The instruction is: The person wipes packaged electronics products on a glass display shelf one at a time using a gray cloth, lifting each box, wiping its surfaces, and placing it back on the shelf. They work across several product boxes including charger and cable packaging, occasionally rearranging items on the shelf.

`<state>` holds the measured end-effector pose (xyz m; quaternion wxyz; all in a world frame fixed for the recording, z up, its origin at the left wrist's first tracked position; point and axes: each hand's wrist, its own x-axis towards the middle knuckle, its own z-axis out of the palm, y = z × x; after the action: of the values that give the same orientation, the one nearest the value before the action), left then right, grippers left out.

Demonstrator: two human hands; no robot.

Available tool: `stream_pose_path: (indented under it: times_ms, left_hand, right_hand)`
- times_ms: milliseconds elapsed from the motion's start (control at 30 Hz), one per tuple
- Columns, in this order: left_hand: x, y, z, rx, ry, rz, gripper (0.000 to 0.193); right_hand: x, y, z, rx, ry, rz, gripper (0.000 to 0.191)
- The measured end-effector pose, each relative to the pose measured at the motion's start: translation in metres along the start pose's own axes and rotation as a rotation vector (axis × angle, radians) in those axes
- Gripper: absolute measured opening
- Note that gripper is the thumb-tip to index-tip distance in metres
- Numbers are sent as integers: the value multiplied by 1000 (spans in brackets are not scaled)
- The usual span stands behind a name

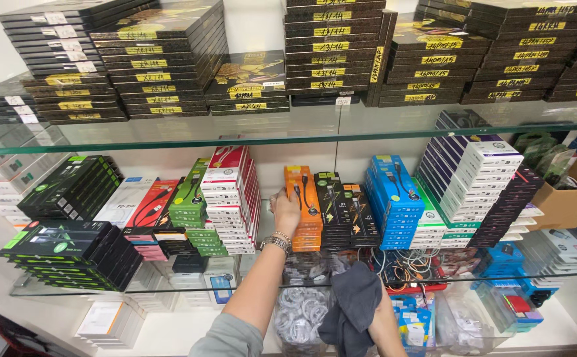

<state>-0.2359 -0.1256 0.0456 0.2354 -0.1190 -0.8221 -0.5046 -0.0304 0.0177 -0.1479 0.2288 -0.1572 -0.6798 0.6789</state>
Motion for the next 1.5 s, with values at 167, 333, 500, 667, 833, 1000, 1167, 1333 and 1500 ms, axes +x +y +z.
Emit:
stream_pose_path:
  times_ms: [167, 333, 500, 667, 833, 1000, 1167, 1333, 1500]
  left_hand:
    - [6, -1, 8, -87, -216, -215, 36]
    - [11, -8, 16, -80, -224, -264, 38]
    - [-3, -24, 6, -273, -105, -169, 56]
    - [-110, -45, -35, -391, -115, -86, 44]
    - [-181, -72, -57, -330, -407, 42, 54]
    - [-172, -94, -81, -370, -310, -81, 45]
    - [-147, -115, -130, -200, 59, -299, 44]
    - [-59, -144, -227, -451, 832, -283, 38]
    - [3, -147, -306, -114, 1149, -521, 60]
  right_hand:
    - [11, 23, -5, 23, 30, -92, 68]
    - [11, 21, -2, -2, 39, -49, 65]
    - [14, 16, 4, 23, 6, 17, 60]
    - [22, 18, 30, -100, -83, 163, 54]
    - [15, 5, 73, -454, -355, -76, 69]
    - [9, -41, 74, -407, -666, 57, 83]
    - [9, -50, 77, 94, -447, 589, 53]
    - [4, -32, 97, 479, -365, 613, 50]
    - [-3, -32, 128, 586, -389, 560, 50]
